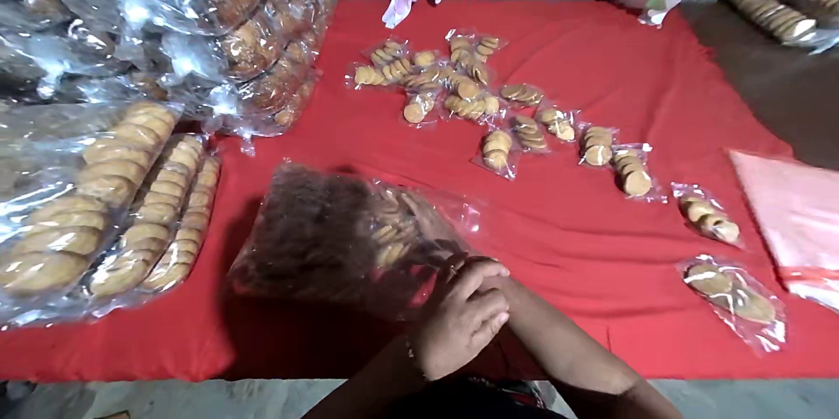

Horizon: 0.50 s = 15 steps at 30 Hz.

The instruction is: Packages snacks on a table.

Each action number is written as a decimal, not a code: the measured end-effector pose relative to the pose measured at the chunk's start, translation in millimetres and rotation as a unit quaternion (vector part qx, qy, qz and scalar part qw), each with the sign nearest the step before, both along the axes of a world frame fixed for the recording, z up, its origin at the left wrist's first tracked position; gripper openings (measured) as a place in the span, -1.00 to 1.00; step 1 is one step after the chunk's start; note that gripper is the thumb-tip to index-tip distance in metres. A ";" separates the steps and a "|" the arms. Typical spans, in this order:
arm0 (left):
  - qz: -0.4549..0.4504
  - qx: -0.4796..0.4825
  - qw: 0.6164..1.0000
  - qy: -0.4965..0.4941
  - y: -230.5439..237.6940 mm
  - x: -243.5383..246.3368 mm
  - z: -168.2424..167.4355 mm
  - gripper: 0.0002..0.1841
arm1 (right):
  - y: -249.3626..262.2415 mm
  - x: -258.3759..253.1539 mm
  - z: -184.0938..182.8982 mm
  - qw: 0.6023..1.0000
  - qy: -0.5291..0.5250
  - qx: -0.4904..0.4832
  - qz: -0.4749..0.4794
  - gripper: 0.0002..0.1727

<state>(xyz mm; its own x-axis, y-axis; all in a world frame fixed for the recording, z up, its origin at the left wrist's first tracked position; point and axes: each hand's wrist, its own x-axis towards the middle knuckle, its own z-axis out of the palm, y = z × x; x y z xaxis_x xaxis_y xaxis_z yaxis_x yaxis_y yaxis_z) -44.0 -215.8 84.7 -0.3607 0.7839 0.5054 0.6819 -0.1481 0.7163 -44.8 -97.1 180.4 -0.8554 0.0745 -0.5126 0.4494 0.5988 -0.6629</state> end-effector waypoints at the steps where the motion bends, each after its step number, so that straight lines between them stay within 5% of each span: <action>1: -0.003 -0.002 1.000 0.000 -3.7 0.3 -3.5 -0.77 | 1.4 -17.6 1.1 1.000 0.007 0.011 0.023 -0.44; 5: 0.002 0.009 1.000 0.004 -4.5 2.9 -26.2 -0.73 | 4.8 -19.8 -108.5 0.962 0.273 -0.020 -0.006 -0.33; 7: 0.010 0.038 0.999 -0.036 -2.9 3.9 -33.9 -0.74 | -11.4 -18.8 -117.0 0.968 0.233 -0.039 -0.087 -0.13; 12: 0.273 0.020 0.962 -0.014 -31.9 -14.3 -52.5 -0.63 | 14.8 -12.8 -170.2 0.941 0.319 0.085 -0.071 0.27; 15: 0.276 -0.100 0.955 0.043 -45.2 -19.2 -66.6 -0.76 | 26.8 16.1 -170.9 0.941 0.319 0.009 -0.114 0.00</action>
<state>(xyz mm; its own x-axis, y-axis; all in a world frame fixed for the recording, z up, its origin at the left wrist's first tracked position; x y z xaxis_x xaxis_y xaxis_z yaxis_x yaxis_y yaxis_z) -63.2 -261.0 18.1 -0.7107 0.5705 0.4117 0.6739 0.3843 0.6310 -28.7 -70.3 9.5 -0.9493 0.2971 0.1032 0.0816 0.5496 -0.8314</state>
